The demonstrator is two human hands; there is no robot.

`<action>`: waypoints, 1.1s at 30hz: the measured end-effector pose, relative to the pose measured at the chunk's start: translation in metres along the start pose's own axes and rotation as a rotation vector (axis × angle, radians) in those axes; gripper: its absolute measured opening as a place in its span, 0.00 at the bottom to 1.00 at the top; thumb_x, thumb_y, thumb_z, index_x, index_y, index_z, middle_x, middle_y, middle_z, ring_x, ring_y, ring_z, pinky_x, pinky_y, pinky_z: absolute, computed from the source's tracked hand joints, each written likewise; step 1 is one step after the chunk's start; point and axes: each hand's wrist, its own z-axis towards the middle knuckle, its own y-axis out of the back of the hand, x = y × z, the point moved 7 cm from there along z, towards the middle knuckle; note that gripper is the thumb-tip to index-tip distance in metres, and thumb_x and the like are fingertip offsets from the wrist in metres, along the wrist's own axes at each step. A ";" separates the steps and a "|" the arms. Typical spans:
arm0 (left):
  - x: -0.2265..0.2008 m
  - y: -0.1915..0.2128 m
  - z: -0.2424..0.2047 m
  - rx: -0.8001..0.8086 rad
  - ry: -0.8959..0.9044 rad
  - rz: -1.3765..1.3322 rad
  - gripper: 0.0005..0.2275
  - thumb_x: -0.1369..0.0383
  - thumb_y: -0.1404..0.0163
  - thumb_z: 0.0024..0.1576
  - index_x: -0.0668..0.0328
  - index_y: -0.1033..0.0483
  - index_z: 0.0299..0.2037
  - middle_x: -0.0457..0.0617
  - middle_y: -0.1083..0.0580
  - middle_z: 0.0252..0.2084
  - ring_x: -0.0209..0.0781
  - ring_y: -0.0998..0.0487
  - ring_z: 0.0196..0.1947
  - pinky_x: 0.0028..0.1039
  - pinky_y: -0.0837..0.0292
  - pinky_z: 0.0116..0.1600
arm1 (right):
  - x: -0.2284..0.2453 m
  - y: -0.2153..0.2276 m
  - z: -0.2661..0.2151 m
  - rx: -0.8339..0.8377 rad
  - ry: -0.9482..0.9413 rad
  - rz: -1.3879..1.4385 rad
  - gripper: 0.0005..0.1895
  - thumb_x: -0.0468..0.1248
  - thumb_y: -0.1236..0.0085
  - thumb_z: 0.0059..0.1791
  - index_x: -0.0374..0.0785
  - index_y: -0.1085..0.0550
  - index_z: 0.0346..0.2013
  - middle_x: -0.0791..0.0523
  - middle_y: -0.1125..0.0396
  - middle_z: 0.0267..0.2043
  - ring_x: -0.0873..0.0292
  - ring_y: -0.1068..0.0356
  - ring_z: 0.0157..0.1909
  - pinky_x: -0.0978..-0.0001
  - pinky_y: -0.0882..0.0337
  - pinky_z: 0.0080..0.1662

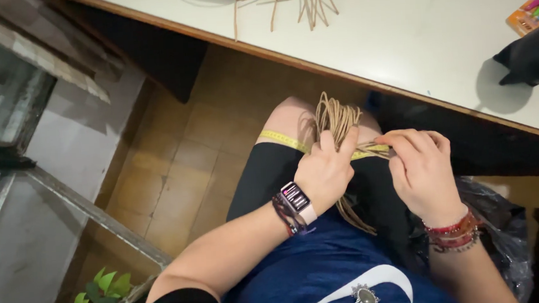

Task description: Measuring and cutting bundles of natural fiber to specific lengths using a tape measure and scissors

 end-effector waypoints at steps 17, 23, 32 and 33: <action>0.002 -0.008 -0.006 0.164 -0.007 -0.233 0.26 0.55 0.44 0.58 0.38 0.37 0.67 0.52 0.35 0.43 0.52 0.24 0.27 0.41 0.27 0.21 | 0.012 -0.038 -0.008 0.100 0.134 -0.056 0.08 0.39 0.48 0.57 0.41 0.23 0.38 0.54 0.25 0.40 0.51 0.26 0.42 0.60 0.28 0.45; 0.008 -0.007 -0.007 0.136 -0.021 -0.285 0.22 0.59 0.49 0.62 0.32 0.36 0.68 0.51 0.35 0.43 0.54 0.25 0.26 0.41 0.33 0.16 | -0.016 -0.027 -0.019 0.123 0.107 -0.085 0.08 0.43 0.44 0.57 0.44 0.20 0.40 0.59 0.28 0.34 0.55 0.29 0.38 0.62 0.29 0.43; 0.004 -0.011 -0.008 0.109 0.001 -0.277 0.23 0.62 0.48 0.60 0.38 0.34 0.67 0.52 0.35 0.43 0.53 0.25 0.25 0.39 0.34 0.15 | 0.018 -0.007 -0.013 -0.017 0.061 -0.292 0.16 0.47 0.41 0.56 0.36 0.25 0.46 0.48 0.36 0.55 0.43 0.35 0.56 0.48 0.37 0.52; 0.005 -0.012 -0.007 0.098 0.002 -0.265 0.23 0.63 0.48 0.59 0.38 0.34 0.67 0.52 0.35 0.42 0.53 0.25 0.26 0.40 0.33 0.16 | 0.032 0.005 -0.008 -0.117 0.100 -0.314 0.24 0.49 0.38 0.55 0.31 0.26 0.55 0.43 0.38 0.67 0.39 0.36 0.67 0.45 0.36 0.61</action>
